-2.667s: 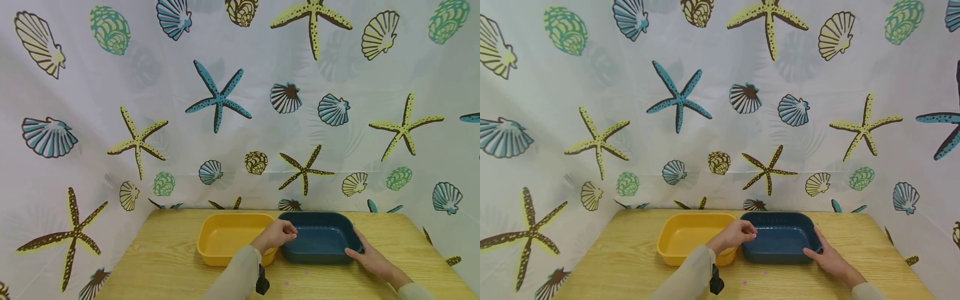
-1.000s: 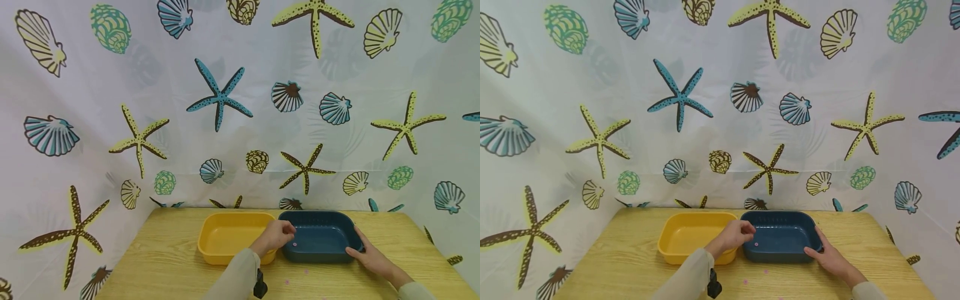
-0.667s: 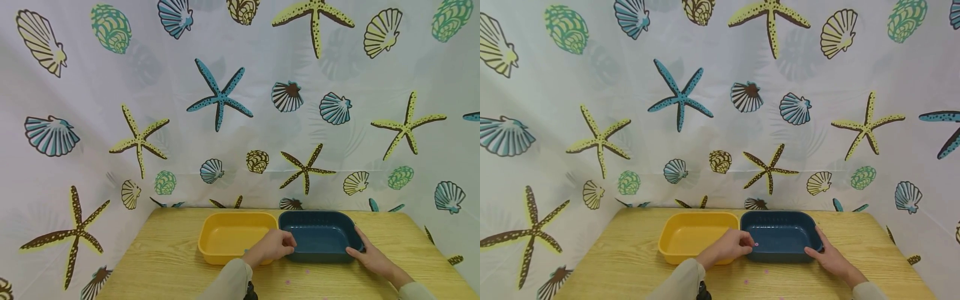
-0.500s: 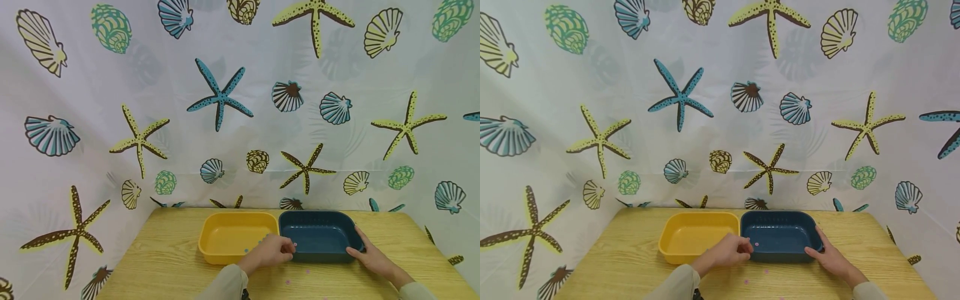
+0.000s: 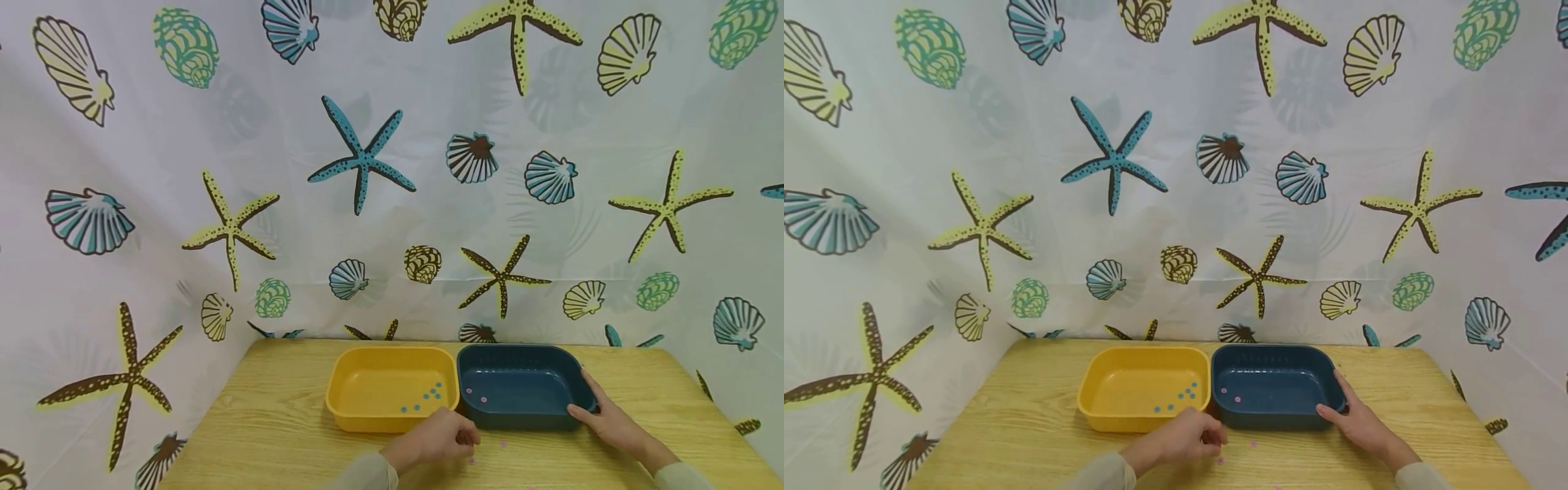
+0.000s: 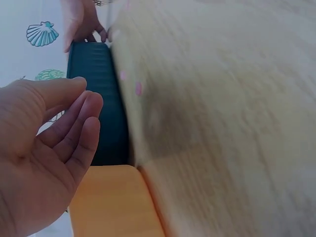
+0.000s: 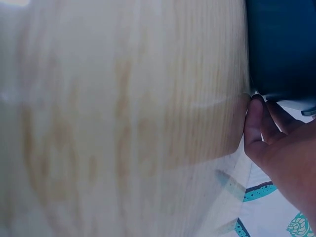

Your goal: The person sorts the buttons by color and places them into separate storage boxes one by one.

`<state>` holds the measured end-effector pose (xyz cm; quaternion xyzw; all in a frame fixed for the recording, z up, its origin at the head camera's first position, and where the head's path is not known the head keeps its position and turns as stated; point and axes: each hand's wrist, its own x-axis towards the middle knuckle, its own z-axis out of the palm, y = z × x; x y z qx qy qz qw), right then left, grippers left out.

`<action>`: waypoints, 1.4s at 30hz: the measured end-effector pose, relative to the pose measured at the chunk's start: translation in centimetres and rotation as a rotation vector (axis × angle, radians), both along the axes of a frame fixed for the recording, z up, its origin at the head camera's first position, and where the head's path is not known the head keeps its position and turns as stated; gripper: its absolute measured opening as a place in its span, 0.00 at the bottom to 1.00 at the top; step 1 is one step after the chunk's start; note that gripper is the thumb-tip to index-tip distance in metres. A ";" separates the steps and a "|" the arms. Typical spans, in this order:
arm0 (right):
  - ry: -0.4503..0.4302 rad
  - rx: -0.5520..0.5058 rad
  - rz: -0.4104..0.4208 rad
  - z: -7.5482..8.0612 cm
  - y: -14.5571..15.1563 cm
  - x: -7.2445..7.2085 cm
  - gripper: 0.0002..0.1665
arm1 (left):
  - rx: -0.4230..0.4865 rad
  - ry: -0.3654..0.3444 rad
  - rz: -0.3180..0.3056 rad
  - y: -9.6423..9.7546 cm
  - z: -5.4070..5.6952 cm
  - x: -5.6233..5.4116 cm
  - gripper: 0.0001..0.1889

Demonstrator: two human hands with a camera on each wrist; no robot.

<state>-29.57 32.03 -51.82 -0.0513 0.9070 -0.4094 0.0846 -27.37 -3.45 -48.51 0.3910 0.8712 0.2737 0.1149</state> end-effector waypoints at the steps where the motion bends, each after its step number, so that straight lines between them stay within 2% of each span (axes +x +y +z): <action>1: 0.001 0.000 0.001 0.0 0.0 0.0 0.55 | -0.010 0.000 0.000 0.0 -0.2 0.1 0.04; 5: 0.000 -0.009 0.001 0.0 0.0 0.0 0.54 | -0.047 0.031 -0.016 -0.2 -1.0 0.1 0.04; 8: -0.007 -0.017 0.000 -0.1 0.1 -0.1 0.54 | -0.070 0.082 -0.035 -0.2 -1.5 -0.1 0.05; 15: -0.011 -0.022 0.000 0.0 0.0 -0.1 0.55 | -0.139 0.157 -0.035 -0.1 -2.1 -0.2 0.01; 26: -0.013 -0.028 0.002 0.2 -0.2 0.1 0.55 | -0.161 0.162 -0.014 0.5 -2.6 -0.2 0.03; 42: -0.010 -0.032 -0.004 0.0 0.0 0.0 0.55 | -0.168 0.146 0.004 1.0 -2.6 -0.4 0.03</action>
